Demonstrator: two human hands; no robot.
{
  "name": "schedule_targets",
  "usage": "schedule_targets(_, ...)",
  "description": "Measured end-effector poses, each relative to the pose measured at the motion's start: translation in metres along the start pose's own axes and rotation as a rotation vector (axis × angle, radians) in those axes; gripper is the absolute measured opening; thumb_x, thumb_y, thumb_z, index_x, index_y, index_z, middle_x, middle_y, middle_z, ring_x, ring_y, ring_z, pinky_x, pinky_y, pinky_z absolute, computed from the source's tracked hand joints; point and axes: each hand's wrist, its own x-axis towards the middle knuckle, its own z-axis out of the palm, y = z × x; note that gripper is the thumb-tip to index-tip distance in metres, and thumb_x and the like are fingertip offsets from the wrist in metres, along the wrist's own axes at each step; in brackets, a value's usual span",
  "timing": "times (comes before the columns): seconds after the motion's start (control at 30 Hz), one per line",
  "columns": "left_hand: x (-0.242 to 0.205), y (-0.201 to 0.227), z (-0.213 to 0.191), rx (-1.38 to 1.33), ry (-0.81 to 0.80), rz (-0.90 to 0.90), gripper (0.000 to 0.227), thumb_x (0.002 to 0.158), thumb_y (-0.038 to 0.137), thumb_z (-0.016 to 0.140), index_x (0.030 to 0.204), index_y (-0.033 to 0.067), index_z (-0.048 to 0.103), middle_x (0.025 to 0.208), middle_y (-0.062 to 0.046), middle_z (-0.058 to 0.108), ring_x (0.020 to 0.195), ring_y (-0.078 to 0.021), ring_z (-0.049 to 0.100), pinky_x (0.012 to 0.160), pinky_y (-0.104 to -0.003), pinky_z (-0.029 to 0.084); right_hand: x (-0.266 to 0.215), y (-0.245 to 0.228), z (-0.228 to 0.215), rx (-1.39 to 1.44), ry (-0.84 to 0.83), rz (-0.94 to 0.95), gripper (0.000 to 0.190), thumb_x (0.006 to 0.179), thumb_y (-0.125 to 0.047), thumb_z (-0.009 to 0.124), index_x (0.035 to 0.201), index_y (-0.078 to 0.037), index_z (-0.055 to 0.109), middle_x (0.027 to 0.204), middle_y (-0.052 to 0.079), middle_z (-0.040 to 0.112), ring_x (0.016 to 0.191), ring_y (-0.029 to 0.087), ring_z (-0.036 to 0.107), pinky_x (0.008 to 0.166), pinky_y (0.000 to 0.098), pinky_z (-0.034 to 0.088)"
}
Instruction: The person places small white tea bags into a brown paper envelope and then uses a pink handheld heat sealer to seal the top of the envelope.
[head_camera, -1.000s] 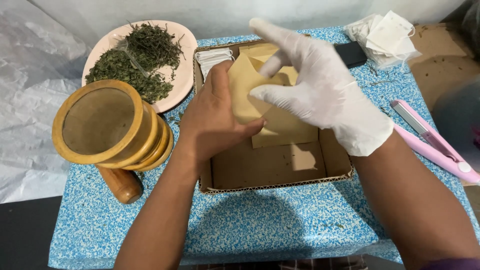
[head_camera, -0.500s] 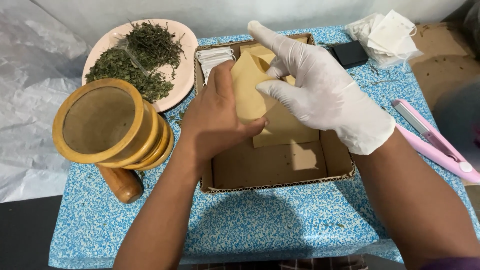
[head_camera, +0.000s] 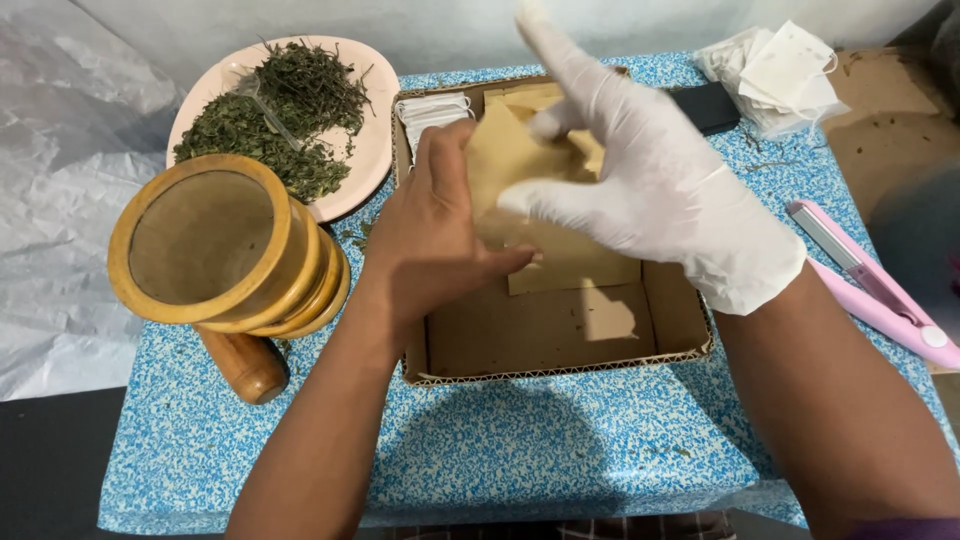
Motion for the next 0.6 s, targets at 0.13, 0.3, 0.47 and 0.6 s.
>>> schedule_targets(0.13,0.000,0.000,0.002,0.062,-0.013,0.026,0.110,0.071,0.054,0.091,0.139,-0.0026,0.026,0.135,-0.021,0.040,0.112,-0.0393,0.056,0.084,-0.053,0.050,0.004,0.000,0.010,0.228,-0.122,-0.098,0.106,0.080,0.001,0.081,0.156,-0.009,0.008,0.167,0.014,0.013,0.152,0.033,0.033,0.125,0.0367,0.027)
schedule_targets(0.3,0.001,-0.002,0.003,0.047,-0.041,-0.024,0.113,0.069,0.049,0.092,0.143,-0.0016,0.024,0.145,-0.020,0.037,0.125,-0.0416,0.051,0.093,-0.051,0.045,0.004,-0.003,0.003,-0.050,-0.050,-0.093,0.092,0.083,-0.004,0.070,0.157,-0.013,0.016,0.164,0.007,0.032,0.150,0.021,0.032,0.119,0.0354,0.029)
schedule_targets(0.47,0.001,-0.002,0.006,0.093,-0.045,-0.018,0.108,0.069,0.049,0.091,0.140,0.0001,0.027,0.137,-0.017,0.038,0.117,-0.0410,0.052,0.085,-0.054,0.046,0.004,-0.002,0.003,-0.152,-0.135,-0.115,0.091,0.088,-0.008,0.063,0.159,-0.006,0.006,0.113,0.016,0.051,0.099,0.029,0.052,0.090,0.0330,0.037)
schedule_targets(0.6,0.002,0.008,-0.004,0.024,-0.068,-0.085,0.101,0.068,0.050,0.091,0.132,0.0023,0.029,0.132,-0.013,0.042,0.103,-0.0393,0.059,0.074,-0.054,0.049,0.004,-0.001,0.003,-0.048,-0.082,-0.135,0.091,0.086,-0.003,0.066,0.156,-0.008,0.008,0.160,0.015,0.039,0.146,0.023,0.040,0.119,0.0297,0.023)
